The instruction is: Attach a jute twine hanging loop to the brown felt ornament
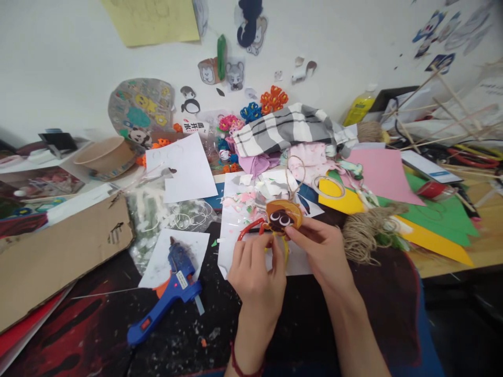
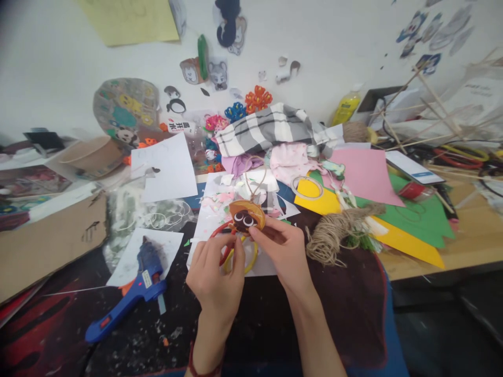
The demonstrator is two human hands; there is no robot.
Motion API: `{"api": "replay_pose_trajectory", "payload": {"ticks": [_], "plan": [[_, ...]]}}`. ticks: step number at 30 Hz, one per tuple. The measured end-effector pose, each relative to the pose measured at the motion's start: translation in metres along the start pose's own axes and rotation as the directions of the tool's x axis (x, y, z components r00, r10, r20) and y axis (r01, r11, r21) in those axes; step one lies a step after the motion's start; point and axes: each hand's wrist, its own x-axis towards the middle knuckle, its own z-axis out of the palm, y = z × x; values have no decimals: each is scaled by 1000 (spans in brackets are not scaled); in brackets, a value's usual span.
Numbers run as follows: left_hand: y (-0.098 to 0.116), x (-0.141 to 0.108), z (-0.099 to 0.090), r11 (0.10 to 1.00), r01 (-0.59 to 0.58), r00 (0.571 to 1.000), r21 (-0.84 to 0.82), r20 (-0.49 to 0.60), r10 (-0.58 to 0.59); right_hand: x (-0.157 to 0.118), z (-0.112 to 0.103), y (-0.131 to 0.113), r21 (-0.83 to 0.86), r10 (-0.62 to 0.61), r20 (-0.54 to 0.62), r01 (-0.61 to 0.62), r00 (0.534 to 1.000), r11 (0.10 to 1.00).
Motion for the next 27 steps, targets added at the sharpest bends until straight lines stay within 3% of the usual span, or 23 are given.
{"api": "replay_pose_trajectory", "payload": {"ticks": [13,27], "plan": [[2,-1,2,997,-67,998,39,4,67,1,-1,0,3,17,-2,-17,1000,1000],[4,1,0,997,-23,999,73,40,20,1,-2,0,23,26,8,-26,1000,999]]}}
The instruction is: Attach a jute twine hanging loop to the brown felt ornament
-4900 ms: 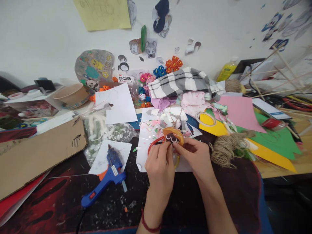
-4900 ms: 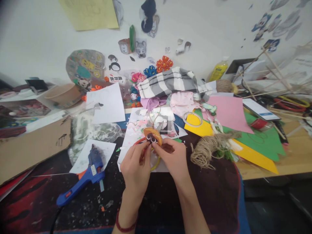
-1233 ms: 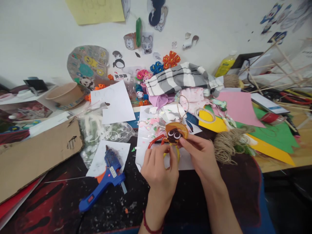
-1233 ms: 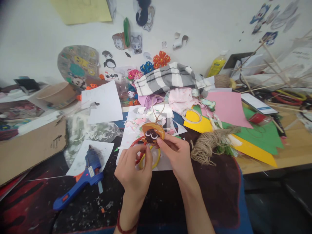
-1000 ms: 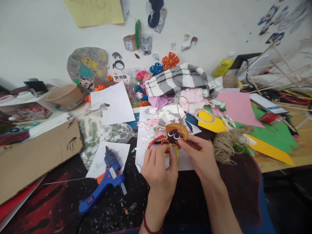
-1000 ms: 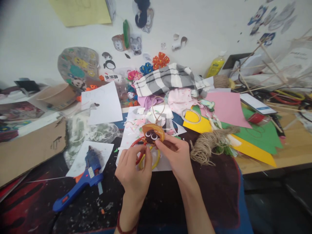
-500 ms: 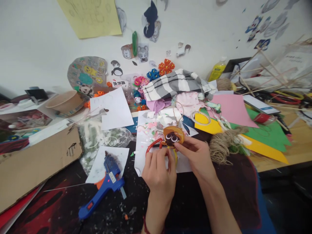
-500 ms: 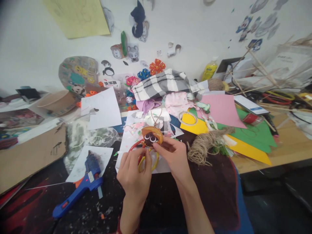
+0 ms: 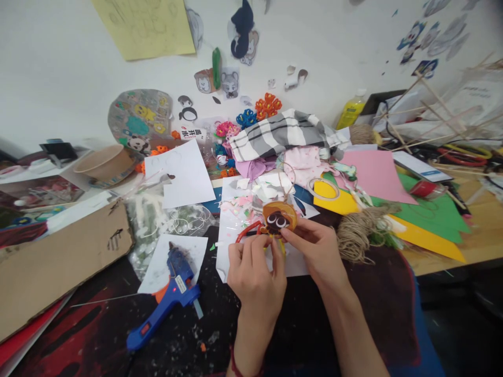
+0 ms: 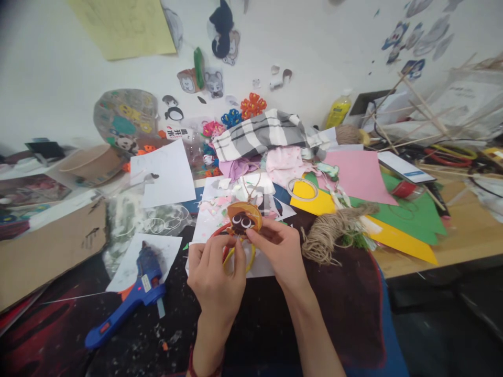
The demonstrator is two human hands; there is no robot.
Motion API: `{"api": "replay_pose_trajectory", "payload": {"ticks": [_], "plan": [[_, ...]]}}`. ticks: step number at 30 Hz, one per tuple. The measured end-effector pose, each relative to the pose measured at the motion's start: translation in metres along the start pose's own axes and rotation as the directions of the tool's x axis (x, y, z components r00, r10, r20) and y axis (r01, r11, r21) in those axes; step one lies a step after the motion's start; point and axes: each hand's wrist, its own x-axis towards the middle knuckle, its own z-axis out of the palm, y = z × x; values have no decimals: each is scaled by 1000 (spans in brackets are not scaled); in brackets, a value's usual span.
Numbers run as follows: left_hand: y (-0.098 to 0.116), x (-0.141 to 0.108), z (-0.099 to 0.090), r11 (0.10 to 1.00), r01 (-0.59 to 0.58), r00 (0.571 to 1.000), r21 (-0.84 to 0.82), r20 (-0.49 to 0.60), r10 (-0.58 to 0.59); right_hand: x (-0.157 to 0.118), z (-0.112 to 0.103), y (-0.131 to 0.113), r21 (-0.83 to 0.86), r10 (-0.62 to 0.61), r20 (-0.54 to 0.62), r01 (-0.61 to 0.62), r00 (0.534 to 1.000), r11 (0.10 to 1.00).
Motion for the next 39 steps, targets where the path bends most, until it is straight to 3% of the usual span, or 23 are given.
{"api": "replay_pose_trajectory", "payload": {"ticks": [17,39], "plan": [[-2,1,0,996,27,998,-91,63,-22,1,2,-3,-2,-12,-3,12,1000,1000],[-4,-5,6,993,-51,999,-104,14,52,1,1,-1,34,22,-12,-22,1000,999]]}}
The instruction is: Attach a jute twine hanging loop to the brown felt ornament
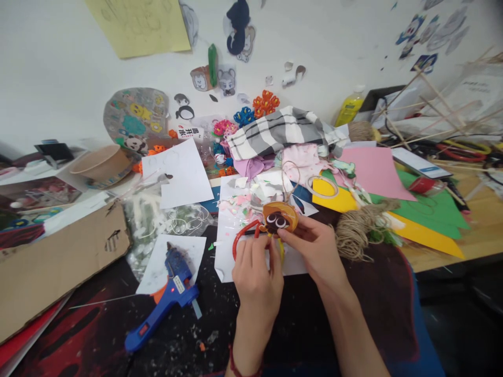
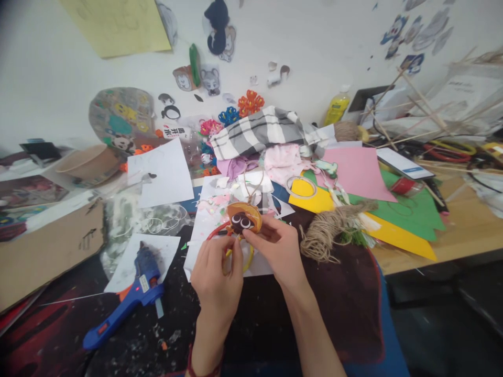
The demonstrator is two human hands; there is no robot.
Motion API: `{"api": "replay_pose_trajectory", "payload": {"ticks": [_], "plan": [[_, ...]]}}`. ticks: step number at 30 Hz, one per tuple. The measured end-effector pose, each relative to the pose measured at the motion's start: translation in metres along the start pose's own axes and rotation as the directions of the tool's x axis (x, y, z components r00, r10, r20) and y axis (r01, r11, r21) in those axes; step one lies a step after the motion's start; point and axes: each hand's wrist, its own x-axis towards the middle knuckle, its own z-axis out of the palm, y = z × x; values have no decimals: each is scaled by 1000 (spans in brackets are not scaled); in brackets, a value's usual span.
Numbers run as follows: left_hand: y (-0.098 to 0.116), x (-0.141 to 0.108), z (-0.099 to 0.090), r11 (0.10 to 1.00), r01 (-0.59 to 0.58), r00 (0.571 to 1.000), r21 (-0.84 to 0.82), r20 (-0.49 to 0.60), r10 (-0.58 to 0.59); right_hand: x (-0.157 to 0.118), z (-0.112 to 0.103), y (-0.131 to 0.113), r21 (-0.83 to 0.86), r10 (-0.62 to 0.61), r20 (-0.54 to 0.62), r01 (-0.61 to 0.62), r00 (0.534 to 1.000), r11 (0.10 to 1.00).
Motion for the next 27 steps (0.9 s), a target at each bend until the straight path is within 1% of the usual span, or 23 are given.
{"api": "replay_pose_trajectory", "payload": {"ticks": [4,10,23,27], "plan": [[1,0,0,1000,-4,1000,-2,-3,4,0,0,0,-16,5,4,-5,1000,1000],[1,0,0,1000,6,1000,21,-15,-6,0,0,1,-7,50,49,-50,998,999],[1,0,0,999,32,999,42,6,-32,2,-2,4,-16,87,51,-86,995,996],[1,1,-1,997,64,997,42,-36,-63,1,-3,4,-46,109,110,-104,988,993]]}}
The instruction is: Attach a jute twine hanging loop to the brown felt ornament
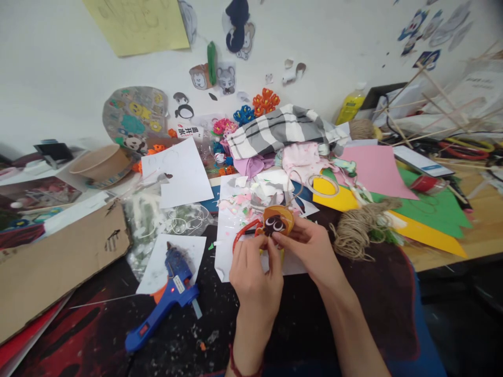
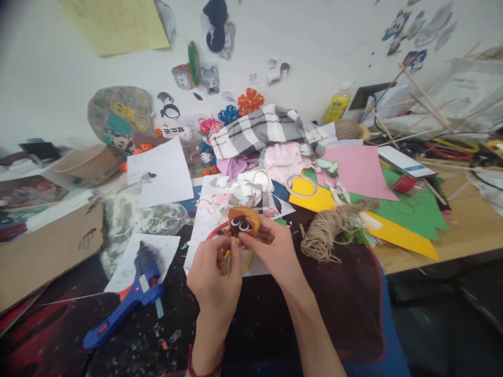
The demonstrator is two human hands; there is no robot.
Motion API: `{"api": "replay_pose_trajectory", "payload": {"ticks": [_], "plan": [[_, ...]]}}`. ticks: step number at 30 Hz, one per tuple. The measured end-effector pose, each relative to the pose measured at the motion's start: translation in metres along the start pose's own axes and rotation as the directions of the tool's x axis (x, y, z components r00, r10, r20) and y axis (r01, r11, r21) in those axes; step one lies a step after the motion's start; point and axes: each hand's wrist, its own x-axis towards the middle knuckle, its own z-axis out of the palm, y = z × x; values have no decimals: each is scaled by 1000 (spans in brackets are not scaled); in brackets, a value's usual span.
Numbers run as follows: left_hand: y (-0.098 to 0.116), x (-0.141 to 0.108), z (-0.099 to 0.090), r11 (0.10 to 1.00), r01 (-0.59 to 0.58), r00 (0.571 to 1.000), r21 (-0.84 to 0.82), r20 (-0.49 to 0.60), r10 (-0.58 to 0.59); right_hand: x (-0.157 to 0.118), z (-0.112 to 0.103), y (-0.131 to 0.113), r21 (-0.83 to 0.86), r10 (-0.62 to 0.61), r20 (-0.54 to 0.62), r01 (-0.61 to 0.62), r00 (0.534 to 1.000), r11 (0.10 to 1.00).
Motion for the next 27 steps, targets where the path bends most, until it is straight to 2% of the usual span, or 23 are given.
{"api": "replay_pose_trajectory", "payload": {"ticks": [4,10,17,27], "plan": [[0,1,-1,999,39,998,-15,-50,-40,-3,2,-1,-83,16,75,-10,997,996],[-1,5,1,999,44,995,-17,-91,-45,-8,5,-4,-266,-12,112,42,994,963],[-1,5,1,999,47,993,-10,-104,-48,-8,6,-5,-303,-10,161,59,987,951],[-2,4,1,998,69,992,1,-108,-68,-8,6,-6,-344,-36,149,86,988,935]]}}
